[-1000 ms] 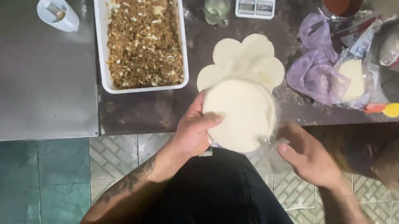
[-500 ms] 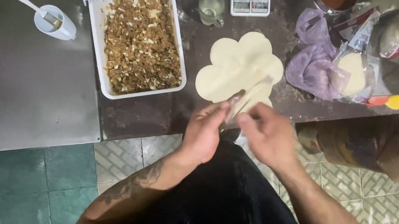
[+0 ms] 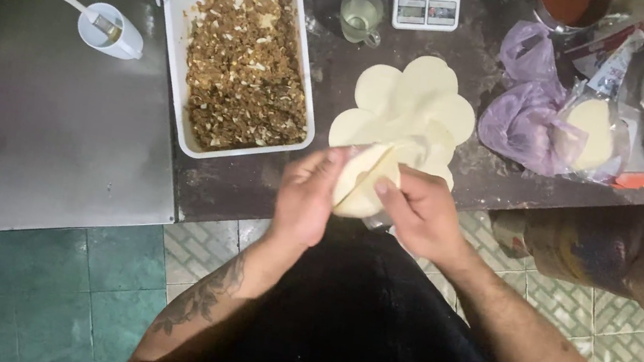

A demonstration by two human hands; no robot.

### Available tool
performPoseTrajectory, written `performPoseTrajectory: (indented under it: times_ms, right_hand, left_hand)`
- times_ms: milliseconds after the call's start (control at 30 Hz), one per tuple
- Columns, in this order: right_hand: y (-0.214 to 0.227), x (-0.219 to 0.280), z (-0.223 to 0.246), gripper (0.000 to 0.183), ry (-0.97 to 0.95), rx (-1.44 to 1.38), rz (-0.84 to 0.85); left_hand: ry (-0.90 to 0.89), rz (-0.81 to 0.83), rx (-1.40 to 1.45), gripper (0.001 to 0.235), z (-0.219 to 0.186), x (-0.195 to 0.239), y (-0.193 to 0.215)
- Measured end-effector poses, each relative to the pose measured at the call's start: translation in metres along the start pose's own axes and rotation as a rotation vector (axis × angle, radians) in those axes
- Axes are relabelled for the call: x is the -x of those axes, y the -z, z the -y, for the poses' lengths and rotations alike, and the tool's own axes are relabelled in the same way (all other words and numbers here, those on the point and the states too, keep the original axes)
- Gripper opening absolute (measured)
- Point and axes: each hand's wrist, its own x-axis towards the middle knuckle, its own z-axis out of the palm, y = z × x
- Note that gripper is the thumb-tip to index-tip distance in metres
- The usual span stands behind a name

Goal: Filling circular dough rounds with a meat mixture and folding them to form empanadas.

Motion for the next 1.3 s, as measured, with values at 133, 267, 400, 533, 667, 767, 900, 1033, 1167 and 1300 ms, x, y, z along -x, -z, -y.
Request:
performPoseTrajectory:
  times_ms: [133, 267, 400, 533, 667, 767, 900, 1033, 1167, 1300]
  right_hand:
    - [0.002, 0.021, -0.066, 0.027, -0.094, -0.393, 0.123]
    - [0.007, 0.045, -0.097, 0.026, -0.272, -0.608, 0.076]
    - [0.032, 0.078, -0.145, 0.022, -0.229, -0.705, -0.106]
    - [0.061, 0.121, -0.219, 0.028, -0.468, -0.590, -0.413]
    - [0.069, 0.072, -0.180, 0.019, -0.474, -0.087, -0.330]
    - [0.055, 0.058, -0.207, 0.029, -0.514, -0.033, -0.316]
    - [0.039, 0.051, -0.274, 0.018, -0.466, -0.500, -0.464]
    - [0.020, 0.045, -0.344, 0.021, -0.696, -0.711, -0.506]
    - [0.010, 0.035, -0.248, 0.024, -0.909, -0.487, -0.335]
    - [0.018, 0.023, -0.133, 0.031, -0.467, -0.444, -0.210]
  left_hand:
    - [0.013, -0.244, -0.199, 0.040, -0.017, -0.011, 0.024]
    - [-0.156, -0.215, 0.054, 0.040, -0.013, -0.026, 0.054]
    - [-0.145, -0.224, 0.444, 0.044, -0.034, -0.031, 0.073]
    - [-0.192, -0.029, 0.496, 0.065, -0.035, -0.024, 0.107]
    - [-0.141, 0.138, 0.539, 0.070, -0.032, 0.001, 0.117]
    - [-0.035, 0.314, 0.992, 0.085, 0.002, 0.015, 0.134]
    - [0.025, 0.224, 0.775, 0.074, 0.043, 0.022, 0.149]
    - [0.089, 0.038, 0.640, 0.073, 0.051, 0.016, 0.140]
    - [0.115, 0.182, 0.757, 0.074, 0.017, 0.005, 0.090]
    - [0.017, 0.344, 0.379, 0.079, 0.006, 0.008, 0.052]
